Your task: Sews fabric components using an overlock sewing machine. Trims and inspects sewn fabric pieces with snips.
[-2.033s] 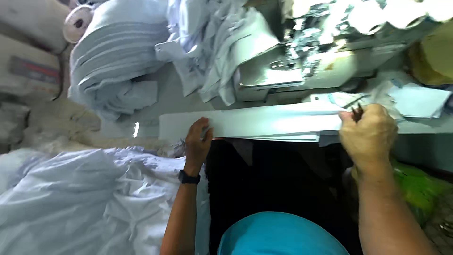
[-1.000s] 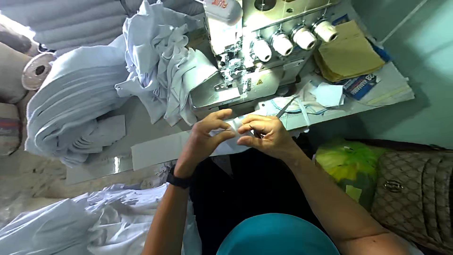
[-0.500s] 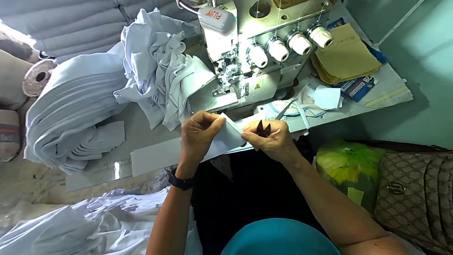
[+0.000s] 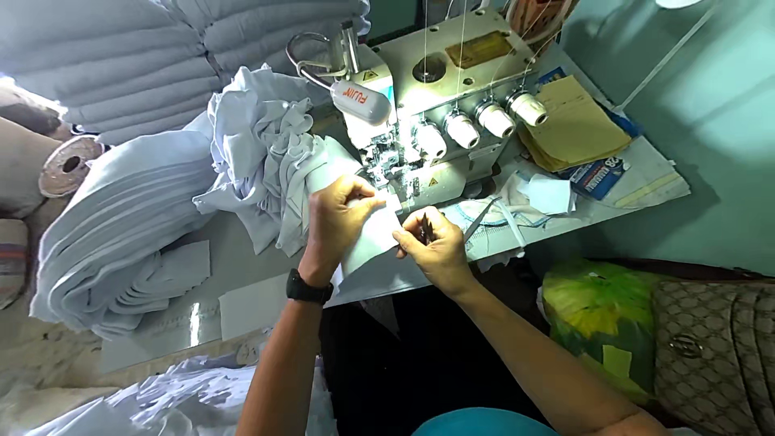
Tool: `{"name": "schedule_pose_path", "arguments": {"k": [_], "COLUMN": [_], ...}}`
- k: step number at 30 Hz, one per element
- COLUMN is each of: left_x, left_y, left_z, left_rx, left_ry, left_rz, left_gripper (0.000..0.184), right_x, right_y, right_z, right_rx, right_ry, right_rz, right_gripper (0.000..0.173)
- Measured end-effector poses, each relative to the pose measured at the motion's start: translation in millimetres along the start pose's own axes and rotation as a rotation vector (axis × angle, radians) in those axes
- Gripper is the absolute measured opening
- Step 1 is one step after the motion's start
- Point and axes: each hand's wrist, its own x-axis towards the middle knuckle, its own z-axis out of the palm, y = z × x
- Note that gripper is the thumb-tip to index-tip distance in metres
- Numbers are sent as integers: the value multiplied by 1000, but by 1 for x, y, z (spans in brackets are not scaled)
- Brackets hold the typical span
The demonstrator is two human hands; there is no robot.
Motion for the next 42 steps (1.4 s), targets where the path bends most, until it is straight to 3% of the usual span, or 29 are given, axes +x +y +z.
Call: {"name": "schedule_pose_path", "arguments": {"k": [2,6,8,14,20,23,27,30,32,36,39,42], "left_x": [5,-21,-40,-27,9,33,59,37,1,-66,-83,-86], "left_y": [1,27,26,14,-6,-22,-63,-67,-53,-50,-80,-127], "left_z": [3,34,51,37,3,-13,-17,-15,-14,6,4,2], "left_rx": [222,745,837,560,428,377,175,16,54,19,102,374], "left_ry": [-77,-38,26,6,-137,-170,14,171,192,266,172,51], "left_rz": [44,39,-8,-74,-173,-254,-312,-380,-417,-451,-527,-365], "left_gripper": [7,22,29,28,27,27,30,33,37,44,48,59], "right_x": [-4,-9,-4,13,37,27,5,-6,-10,-12,-12,-10], "right_y": [5,5,5,0,-4,2,28,57,78,90,89,88], "right_z": [1,-4,-4,-1,7,6,-15,-46,-58,-56,-55,-55], "right_rx": [-83,-239,-262,-325,-641,-546,-397,-510,-628,-770,-796,-836], "right_ry": [18,6,19,23,81,76,138,221,245,235,219,199], "right_rz": [-68,-187,-203,-225,-288,-316,-325,-358,-350,-301,-283,-270], "right_gripper": [9,6,5,10,16,13,14,19,21,21,23,23]}}
